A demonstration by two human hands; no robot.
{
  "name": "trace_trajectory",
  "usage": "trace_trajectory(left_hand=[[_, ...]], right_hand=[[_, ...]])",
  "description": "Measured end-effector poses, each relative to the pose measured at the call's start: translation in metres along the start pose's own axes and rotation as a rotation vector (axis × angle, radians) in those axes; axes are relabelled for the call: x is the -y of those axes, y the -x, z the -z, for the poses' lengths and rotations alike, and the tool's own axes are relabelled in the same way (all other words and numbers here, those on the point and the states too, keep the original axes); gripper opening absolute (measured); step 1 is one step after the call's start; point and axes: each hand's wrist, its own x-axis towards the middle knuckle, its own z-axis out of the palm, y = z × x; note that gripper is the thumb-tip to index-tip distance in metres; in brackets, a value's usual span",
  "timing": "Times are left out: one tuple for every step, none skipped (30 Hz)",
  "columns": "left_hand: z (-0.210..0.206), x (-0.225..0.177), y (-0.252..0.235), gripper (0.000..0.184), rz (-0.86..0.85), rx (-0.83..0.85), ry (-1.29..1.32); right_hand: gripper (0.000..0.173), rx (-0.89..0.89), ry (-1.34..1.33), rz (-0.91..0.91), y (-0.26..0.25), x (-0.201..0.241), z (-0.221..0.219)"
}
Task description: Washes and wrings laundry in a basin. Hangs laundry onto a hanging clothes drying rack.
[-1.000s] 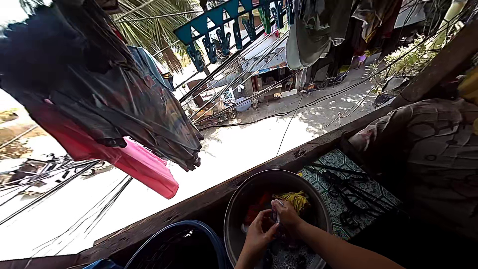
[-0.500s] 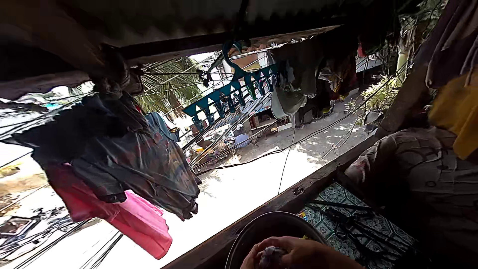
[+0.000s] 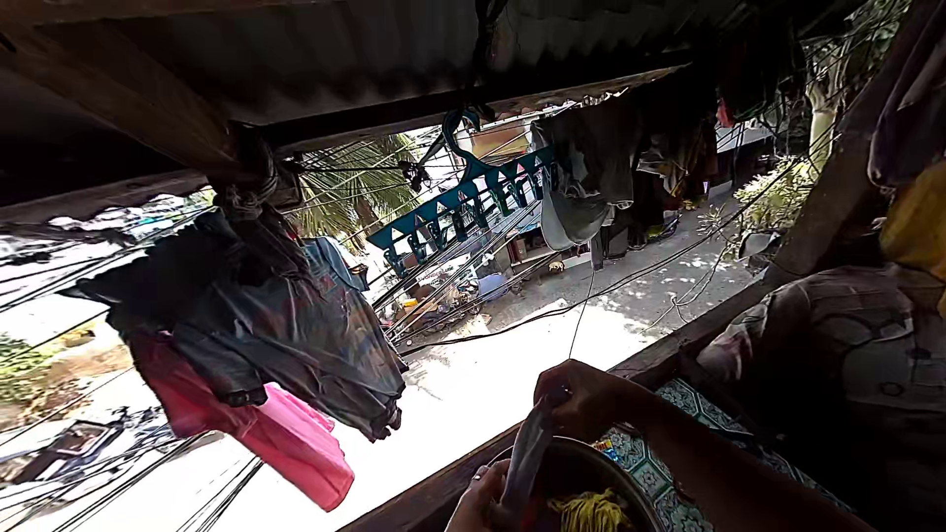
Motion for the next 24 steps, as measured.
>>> trace_trajectory(left_hand=[[0.0,0.0,-0.002,0.075,-0.01,0.006,-0.005],[0.001,0.003,-0.004,0.074,-0.021,0.014,-0.003],[0.0,0.009,-0.006,0.068,-0.021,0.018,0.005],[-0.001,0.013,-0.007,0.06,-0.009,0.013,0.022],[-0.002,0.018,-0.009,0.051,0.005,0.003,0.033],[-0.002,0.022,-0.009,0.042,0.019,-0.008,0.036],[-0.003,0.023,-0.009,0.034,0.028,-0.017,0.04],[-0.004,0.024,-0.009,0.029,0.031,-0.025,0.051],[-0.004,0.024,-0.009,0.03,0.035,-0.029,0.075],[-0.004,0.024,-0.011,0.038,0.036,-0.032,0.111],[-0.003,0.021,-0.015,0.052,0.022,-0.038,0.167],[-0.002,0.015,-0.023,0.067,-0.012,-0.063,0.243],[0.0,0.006,-0.033,0.077,-0.058,-0.095,0.337],[0.003,-0.007,-0.044,0.077,-0.117,-0.136,0.454],[0.005,-0.021,-0.056,0.07,-0.17,-0.192,0.557],[0.009,-0.037,-0.069,0.058,-0.196,-0.259,0.613],[0.013,-0.05,-0.082,0.043,-0.219,-0.319,0.628],[0.018,-0.06,-0.095,0.03,-0.24,-0.379,0.622],[0.023,-0.068,-0.106,0.018,-0.263,-0.43,0.612],[0.028,-0.075,-0.115,0.012,-0.277,-0.46,0.599],[0.035,-0.083,-0.122,0.009,-0.278,-0.473,0.56],[0.041,-0.091,-0.127,0.009,-0.266,-0.48,0.491],[0.047,-0.099,-0.132,0.008,-0.246,-0.488,0.425],[0.053,-0.106,-0.136,0.01,-0.223,-0.497,0.375]], right_hand=[[0.015,-0.03,-0.08,0.047,-0.003,0.005,0.001],[0.015,-0.049,-0.144,0.085,-0.005,0.01,0.001],[0.016,-0.058,-0.184,0.105,-0.007,0.015,0.001],[0.02,-0.062,-0.192,0.112,-0.008,0.02,0.002],[0.023,-0.07,-0.176,0.109,-0.009,0.025,0.002],[0.029,-0.077,-0.15,0.098,-0.012,0.028,0.003],[0.032,-0.074,-0.136,0.081,-0.014,0.029,0.003],[0.034,-0.061,-0.137,0.062,-0.016,0.03,0.004],[0.035,-0.038,-0.142,0.045,-0.019,0.029,0.005],[0.032,-0.006,-0.133,0.033,-0.022,0.028,0.006],[0.03,0.038,-0.098,0.034,-0.026,0.026,0.007],[0.029,0.088,-0.034,0.05,-0.031,0.024,0.009],[0.031,0.137,0.051,0.074,-0.036,0.021,0.01],[0.031,0.17,0.144,0.104,-0.042,0.021,0.01],[0.031,0.176,0.239,0.124,-0.046,0.026,0.011],[0.029,0.148,0.341,0.122,-0.049,0.037,0.011],[0.027,0.091,0.43,0.114,-0.051,0.049,0.012],[0.029,0.026,0.497,0.104,-0.054,0.059,0.016],[0.031,-0.048,0.535,0.117,-0.059,0.064,0.023],[0.032,-0.117,0.535,0.161,-0.064,0.065,0.033],[0.03,-0.152,0.509,0.177,-0.068,0.069,0.043],[0.028,-0.17,0.464,0.202,-0.072,0.073,0.053],[0.027,-0.175,0.41,0.222,-0.075,0.077,0.062],[0.027,-0.185,0.349,0.243,-0.078,0.079,0.071]])
